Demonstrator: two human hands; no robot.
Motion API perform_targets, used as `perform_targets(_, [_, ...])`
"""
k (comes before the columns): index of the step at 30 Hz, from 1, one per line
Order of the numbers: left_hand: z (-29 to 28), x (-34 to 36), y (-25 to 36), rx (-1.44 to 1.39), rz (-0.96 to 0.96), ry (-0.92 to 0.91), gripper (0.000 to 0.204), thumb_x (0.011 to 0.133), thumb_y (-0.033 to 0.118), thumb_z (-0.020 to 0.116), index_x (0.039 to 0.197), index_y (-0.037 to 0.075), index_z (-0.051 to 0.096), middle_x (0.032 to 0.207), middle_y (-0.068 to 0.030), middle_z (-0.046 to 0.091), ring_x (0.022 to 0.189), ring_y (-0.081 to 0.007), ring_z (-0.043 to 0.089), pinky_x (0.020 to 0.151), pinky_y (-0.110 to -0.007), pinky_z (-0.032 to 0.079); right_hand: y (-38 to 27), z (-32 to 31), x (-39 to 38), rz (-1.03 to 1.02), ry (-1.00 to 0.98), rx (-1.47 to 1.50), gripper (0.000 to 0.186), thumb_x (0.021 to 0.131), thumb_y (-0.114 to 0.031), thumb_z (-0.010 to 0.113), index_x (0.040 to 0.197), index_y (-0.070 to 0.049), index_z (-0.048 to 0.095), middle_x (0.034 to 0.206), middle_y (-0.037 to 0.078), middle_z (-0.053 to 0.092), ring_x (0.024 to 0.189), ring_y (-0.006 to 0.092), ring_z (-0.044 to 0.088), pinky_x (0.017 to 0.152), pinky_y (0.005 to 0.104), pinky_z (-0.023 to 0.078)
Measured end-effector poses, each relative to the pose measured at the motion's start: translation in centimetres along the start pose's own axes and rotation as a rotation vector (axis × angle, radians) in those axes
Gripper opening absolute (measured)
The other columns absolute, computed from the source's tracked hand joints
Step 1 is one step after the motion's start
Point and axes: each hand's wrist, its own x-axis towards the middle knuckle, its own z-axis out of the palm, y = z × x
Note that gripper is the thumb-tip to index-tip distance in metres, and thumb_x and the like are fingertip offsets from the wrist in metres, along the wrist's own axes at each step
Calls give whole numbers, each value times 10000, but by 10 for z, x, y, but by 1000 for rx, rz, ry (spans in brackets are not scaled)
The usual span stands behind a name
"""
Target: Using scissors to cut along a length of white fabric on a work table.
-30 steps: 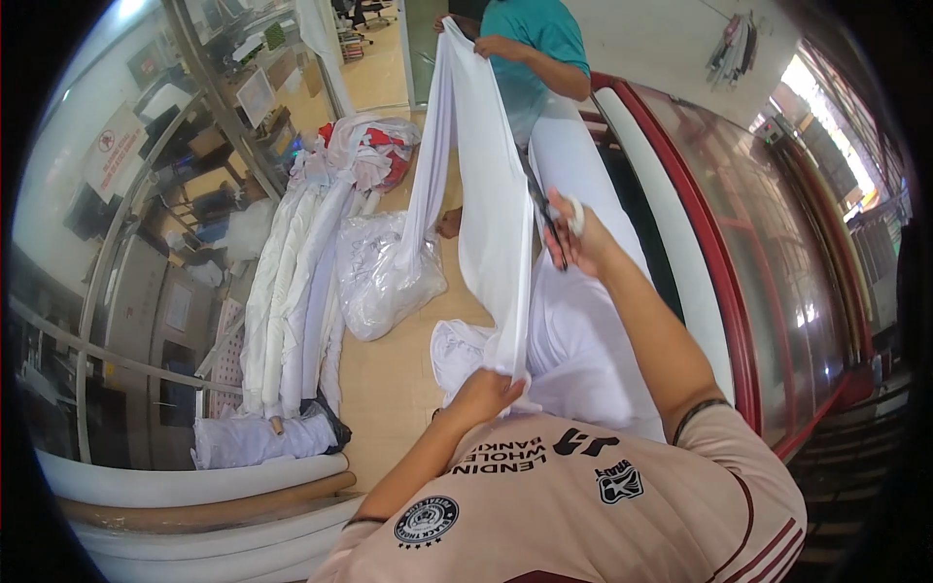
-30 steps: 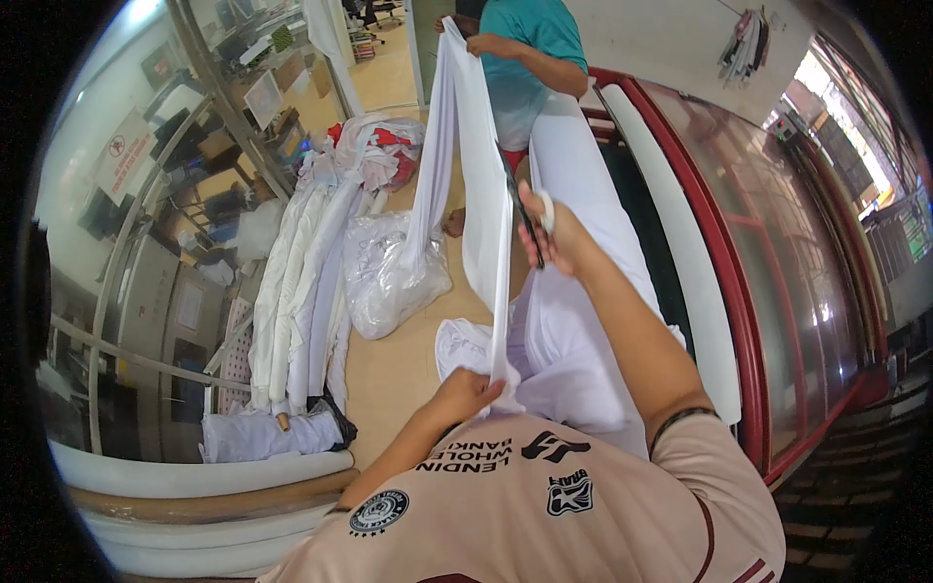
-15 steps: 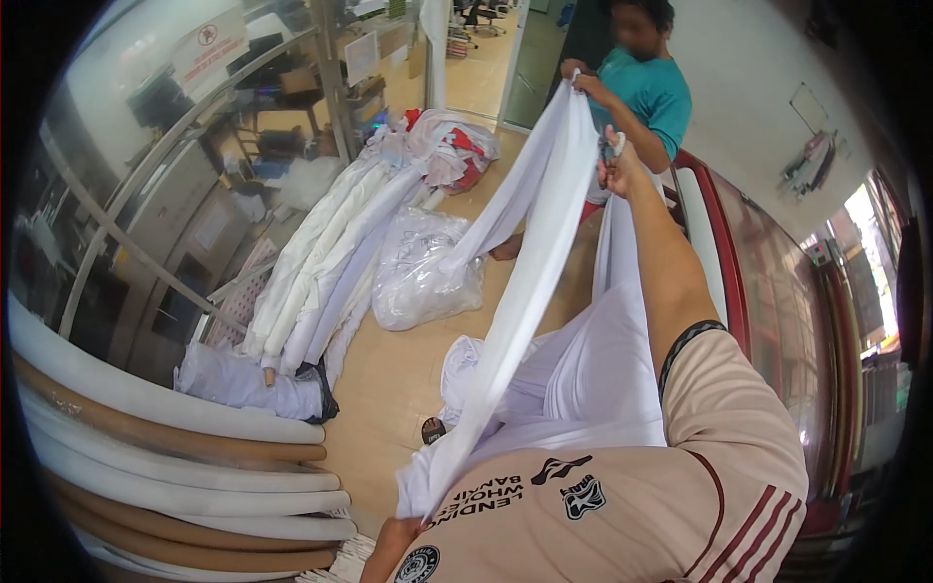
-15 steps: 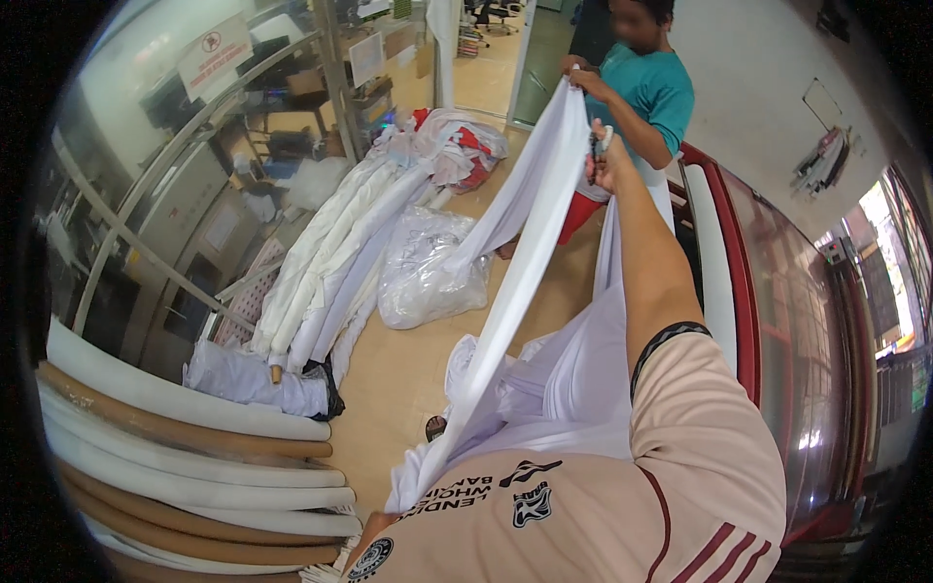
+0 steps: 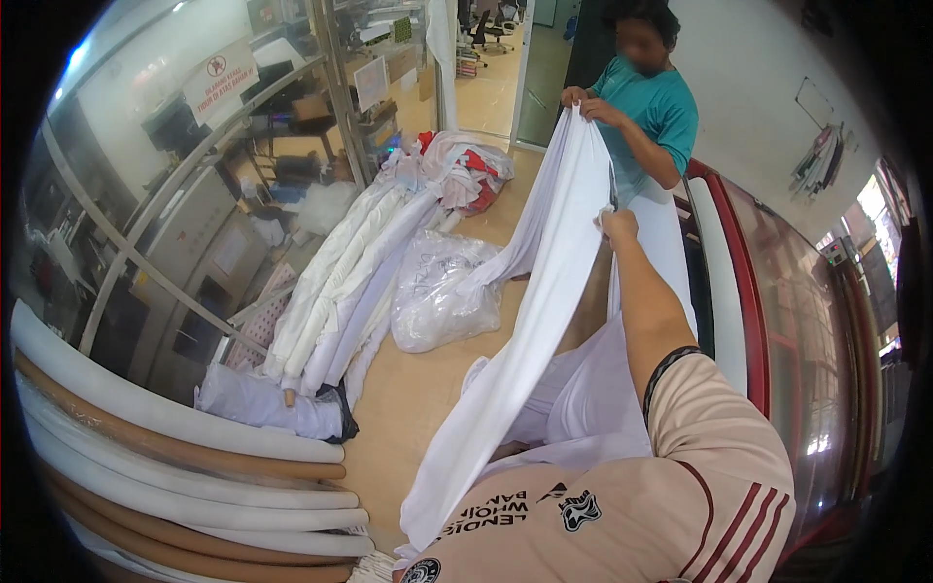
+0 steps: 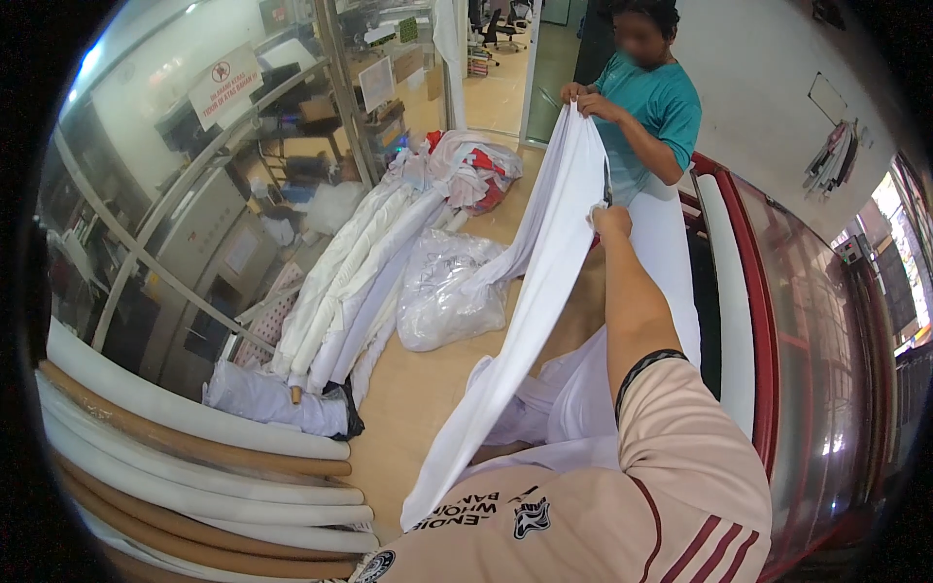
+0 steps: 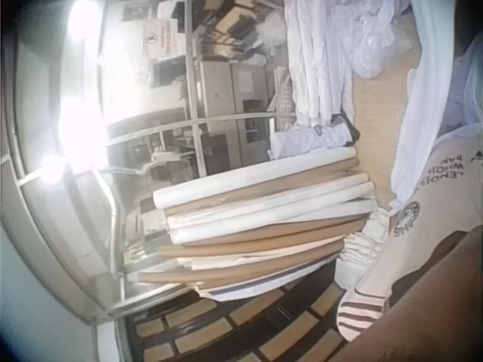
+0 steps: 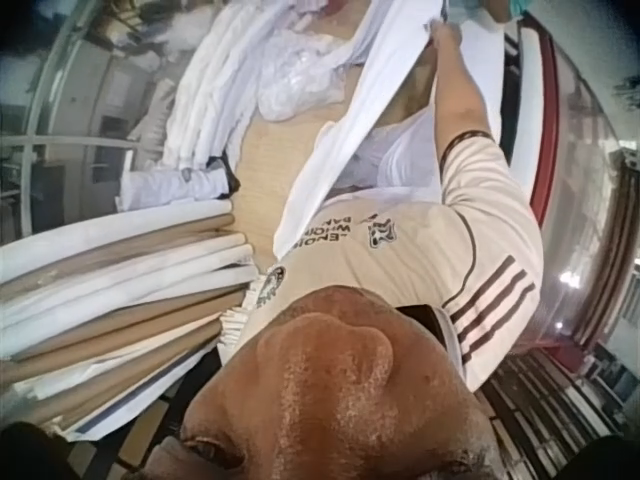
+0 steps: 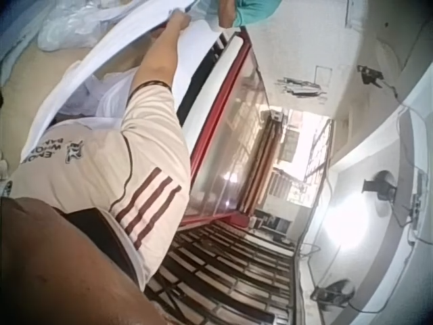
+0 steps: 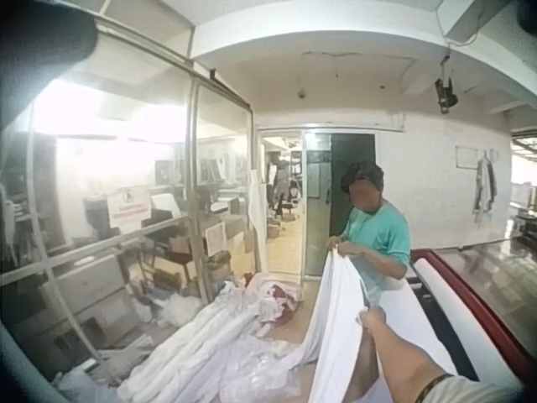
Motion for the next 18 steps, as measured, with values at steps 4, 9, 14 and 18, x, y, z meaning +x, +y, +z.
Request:
perform_targets(4, [-1, 0, -4, -35, -18, 39, 289, 898, 149, 516, 1130, 44, 653, 873, -127, 679, 705, -252, 649, 658, -354, 528, 14, -2, 5, 16, -140, 391, 303, 681, -103, 705, 875, 125, 661, 830, 214, 672, 756, 291, 669, 681, 365, 529])
perform_targets(9, [-14, 26, -3, -108, 1, 172, 309, 896, 113, 508, 1164, 35, 640, 913, -114, 682, 736, -228, 652, 677, -340, 531, 15, -45, -27, 62, -236, 595, 307, 664, -4, 744, 882, 170, 614, 843, 199, 629, 694, 269, 607, 632, 379, 483])
perform_targets(14, [-23, 109, 52, -635, -111, 127, 362, 878, 12, 472, 1218, -14, 593, 1087, -147, 644, 956, -213, 634, 828, -318, 519, 21, -93, -65, 103, -289, 681, 315, 671, 19, 744, 898, 182, 599, 825, 178, 614, 689, 254, 583, 648, 364, 465])
perform_targets(18, [-1, 184, 130, -894, -55, -103, 365, 884, 24, 471, 1229, -30, 579, 1083, -153, 636, 927, -214, 641, 775, -315, 539, 44, -144, -124, 41, -350, 668, 230, 672, -39, 763, 822, 93, 650, 703, 110, 610, 581, 184, 528, 575, 312, 426])
